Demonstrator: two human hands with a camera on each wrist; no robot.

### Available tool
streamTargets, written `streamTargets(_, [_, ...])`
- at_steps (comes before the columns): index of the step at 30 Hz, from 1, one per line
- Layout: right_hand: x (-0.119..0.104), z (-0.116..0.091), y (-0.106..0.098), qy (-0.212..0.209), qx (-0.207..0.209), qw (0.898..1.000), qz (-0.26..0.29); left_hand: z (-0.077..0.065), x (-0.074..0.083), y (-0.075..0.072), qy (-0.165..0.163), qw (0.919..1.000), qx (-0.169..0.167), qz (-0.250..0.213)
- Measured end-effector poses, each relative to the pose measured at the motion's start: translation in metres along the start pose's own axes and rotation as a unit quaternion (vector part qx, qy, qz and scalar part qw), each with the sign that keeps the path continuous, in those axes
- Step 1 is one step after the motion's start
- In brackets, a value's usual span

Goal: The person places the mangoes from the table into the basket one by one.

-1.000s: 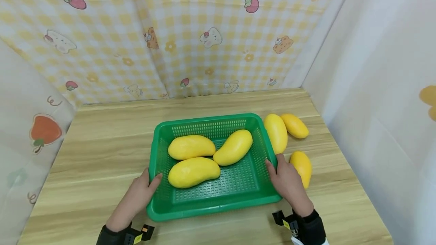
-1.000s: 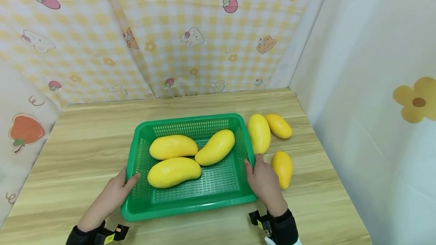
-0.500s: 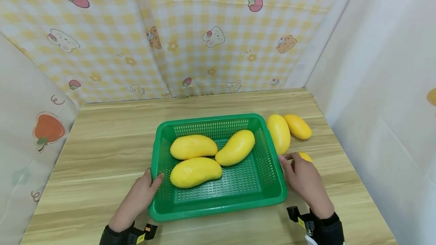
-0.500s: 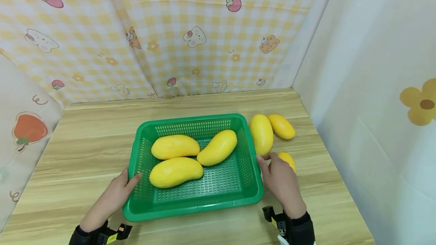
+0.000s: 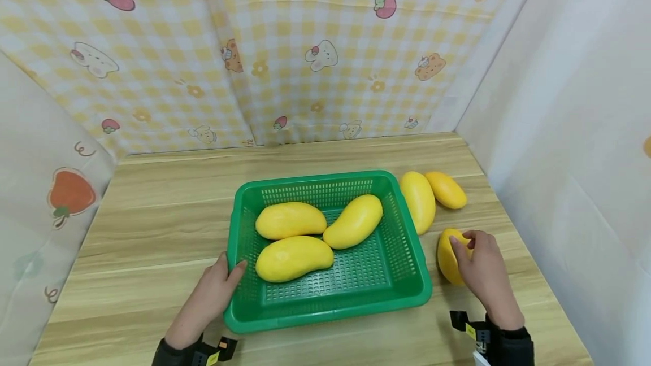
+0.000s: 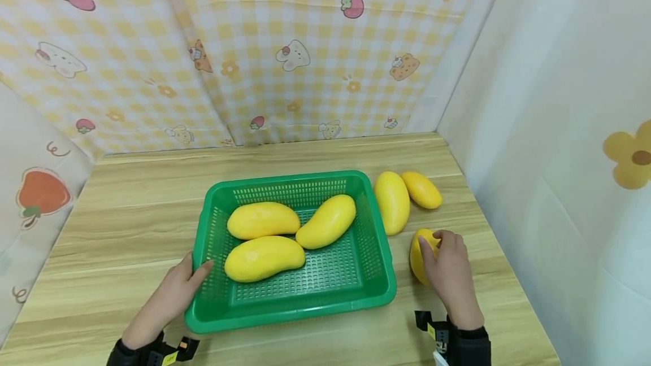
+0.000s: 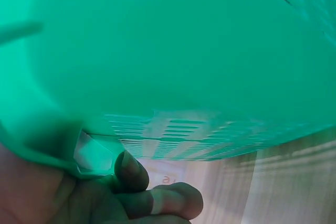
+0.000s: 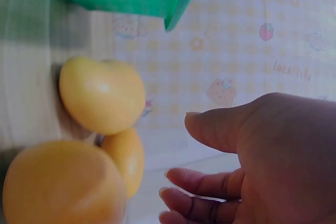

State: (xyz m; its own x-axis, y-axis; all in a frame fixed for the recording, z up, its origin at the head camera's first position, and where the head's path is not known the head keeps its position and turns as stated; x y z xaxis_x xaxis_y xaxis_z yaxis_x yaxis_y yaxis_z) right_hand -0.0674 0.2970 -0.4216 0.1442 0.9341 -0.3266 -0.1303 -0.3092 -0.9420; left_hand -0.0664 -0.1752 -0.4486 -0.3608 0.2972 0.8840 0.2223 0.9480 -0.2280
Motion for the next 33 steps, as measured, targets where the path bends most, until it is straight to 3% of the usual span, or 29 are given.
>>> streamTargets(5, [0.011,0.0,0.003,-0.019,-0.008,1.0,-0.007,0.002,-0.001,0.001,0.002,1.0,0.003,-0.006])
streamTargets(16, [0.024,0.0,0.002,-0.128,-0.004,0.991,-0.034,0.002,-0.002,0.002,0.01,0.9997,0.009,-0.022])
streamTargets(27, [0.026,0.001,0.004,-0.137,-0.047,0.989,-0.039,0.003,-0.003,0.003,0.013,0.9996,0.007,-0.025])
streamTargets(33, [0.026,0.001,0.002,-0.151,-0.047,0.986,-0.051,0.002,-0.001,0.003,0.014,0.9996,0.008,-0.022])
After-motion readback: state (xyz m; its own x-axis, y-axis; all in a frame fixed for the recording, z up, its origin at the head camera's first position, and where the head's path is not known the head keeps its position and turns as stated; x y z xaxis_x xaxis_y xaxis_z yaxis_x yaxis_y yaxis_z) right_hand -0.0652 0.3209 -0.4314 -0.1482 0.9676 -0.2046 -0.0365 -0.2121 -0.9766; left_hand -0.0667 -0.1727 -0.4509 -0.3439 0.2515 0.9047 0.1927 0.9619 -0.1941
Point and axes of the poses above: each hand's wrist, its own z-axis towards the middle knuckle, its own y-axis out of the palm, x = y × z, the point moved 4 cm from there along z, towards the middle knuckle, and after that the axes turned 11 degrees about -z, right-handed, at the moved point
